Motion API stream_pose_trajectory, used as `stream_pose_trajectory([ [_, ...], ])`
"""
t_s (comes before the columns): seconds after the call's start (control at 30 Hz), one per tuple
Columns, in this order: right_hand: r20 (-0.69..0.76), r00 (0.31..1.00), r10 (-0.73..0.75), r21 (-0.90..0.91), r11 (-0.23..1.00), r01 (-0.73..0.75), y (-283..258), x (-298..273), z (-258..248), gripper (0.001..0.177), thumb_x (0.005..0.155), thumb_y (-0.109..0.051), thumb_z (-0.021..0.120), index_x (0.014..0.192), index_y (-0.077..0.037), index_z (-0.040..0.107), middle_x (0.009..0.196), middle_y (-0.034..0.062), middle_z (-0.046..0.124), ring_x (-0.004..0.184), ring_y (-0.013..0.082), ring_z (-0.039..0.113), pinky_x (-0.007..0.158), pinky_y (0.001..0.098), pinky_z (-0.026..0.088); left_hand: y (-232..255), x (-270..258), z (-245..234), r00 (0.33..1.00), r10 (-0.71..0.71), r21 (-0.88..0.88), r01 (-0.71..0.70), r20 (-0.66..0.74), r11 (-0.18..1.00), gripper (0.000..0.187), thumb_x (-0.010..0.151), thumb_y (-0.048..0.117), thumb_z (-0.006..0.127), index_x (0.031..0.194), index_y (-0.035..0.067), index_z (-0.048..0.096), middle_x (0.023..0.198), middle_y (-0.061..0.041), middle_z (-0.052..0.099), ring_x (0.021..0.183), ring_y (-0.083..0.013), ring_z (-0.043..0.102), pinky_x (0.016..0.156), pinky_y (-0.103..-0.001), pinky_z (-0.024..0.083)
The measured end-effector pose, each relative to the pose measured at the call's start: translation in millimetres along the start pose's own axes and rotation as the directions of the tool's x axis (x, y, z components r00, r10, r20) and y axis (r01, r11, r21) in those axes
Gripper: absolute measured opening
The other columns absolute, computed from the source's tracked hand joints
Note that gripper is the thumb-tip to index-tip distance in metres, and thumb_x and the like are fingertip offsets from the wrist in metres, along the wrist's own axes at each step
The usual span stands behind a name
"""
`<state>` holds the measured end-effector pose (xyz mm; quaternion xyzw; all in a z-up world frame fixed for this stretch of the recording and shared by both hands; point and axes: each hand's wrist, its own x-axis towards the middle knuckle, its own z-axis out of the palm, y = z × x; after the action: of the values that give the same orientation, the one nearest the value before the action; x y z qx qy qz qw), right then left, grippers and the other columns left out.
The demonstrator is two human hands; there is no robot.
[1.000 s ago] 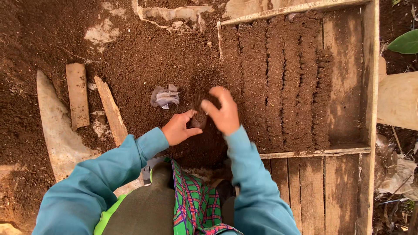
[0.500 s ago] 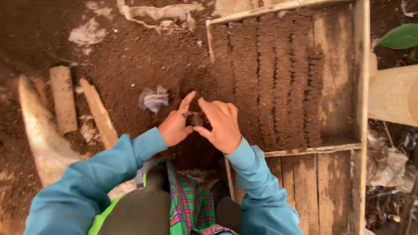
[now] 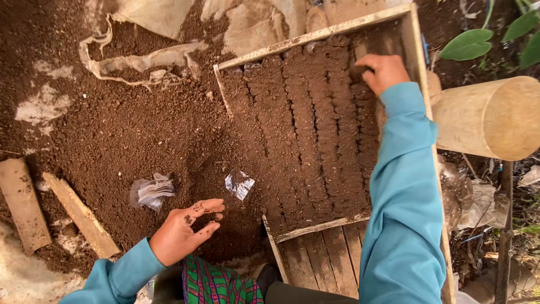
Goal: The person scoops soil from a pile and fills the compartments of a wooden seed tray. They use their hands to pack the soil into each section and occasionally wipe the tray edges with a small piece of plastic.
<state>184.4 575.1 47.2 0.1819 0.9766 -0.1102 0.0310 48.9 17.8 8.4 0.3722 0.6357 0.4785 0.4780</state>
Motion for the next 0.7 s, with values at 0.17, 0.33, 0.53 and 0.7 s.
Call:
stream_pose_trajectory([
  [0.17,-0.008,0.999,0.053,-0.046,0.998,-0.053,10,-28,52,0.040,0.087,-0.006,0.041,0.112,0.005,0.070,0.083,0.0219,0.064,0.055,0.0308,0.044,0.046,0.0440,0.033,0,-4,-12,0.999,0.043,0.026,-0.043,0.021,0.999,0.043,0.086,0.014,0.066,0.128,0.013,0.056,0.118,-0.006,0.070,0.104,-0.0190,0.074,0.093,-0.042,0.064],
  [0.33,-0.099,0.987,-0.128,-0.165,0.980,0.111,-74,-36,19,0.042,0.089,0.000,0.046,0.128,0.011,0.057,0.122,0.0331,0.060,0.104,0.0498,0.051,0.096,0.0579,0.033,0,-13,-16,0.998,0.070,0.112,-0.070,0.006,0.991,0.038,0.089,0.015,0.065,0.126,0.011,0.057,0.109,-0.005,0.073,0.098,-0.0184,0.072,0.087,-0.035,0.060],
  [0.53,-0.167,0.985,-0.047,0.476,0.871,0.122,-233,-100,72,0.028,0.091,0.004,0.051,0.113,-0.003,0.067,0.100,0.0147,0.066,0.098,0.0313,0.064,0.094,0.0446,0.052,24,-24,-16,0.994,0.099,0.041,-0.097,-0.049,0.994,0.032,0.086,-0.002,0.066,0.117,-0.006,0.063,0.101,-0.024,0.072,0.094,-0.0395,0.071,0.081,-0.054,0.058],
  [0.7,0.290,0.919,-0.267,0.391,0.910,0.141,-303,-100,133,0.074,0.082,0.008,0.052,0.148,-0.025,0.042,0.143,0.0233,0.039,0.130,0.0459,0.039,0.102,0.0536,0.036,40,-37,-3,0.982,0.182,0.157,-0.172,-0.056,0.973,0.029,0.088,-0.001,0.065,0.115,-0.008,0.064,0.096,-0.026,0.071,0.089,-0.0392,0.070,0.078,-0.057,0.058],
])
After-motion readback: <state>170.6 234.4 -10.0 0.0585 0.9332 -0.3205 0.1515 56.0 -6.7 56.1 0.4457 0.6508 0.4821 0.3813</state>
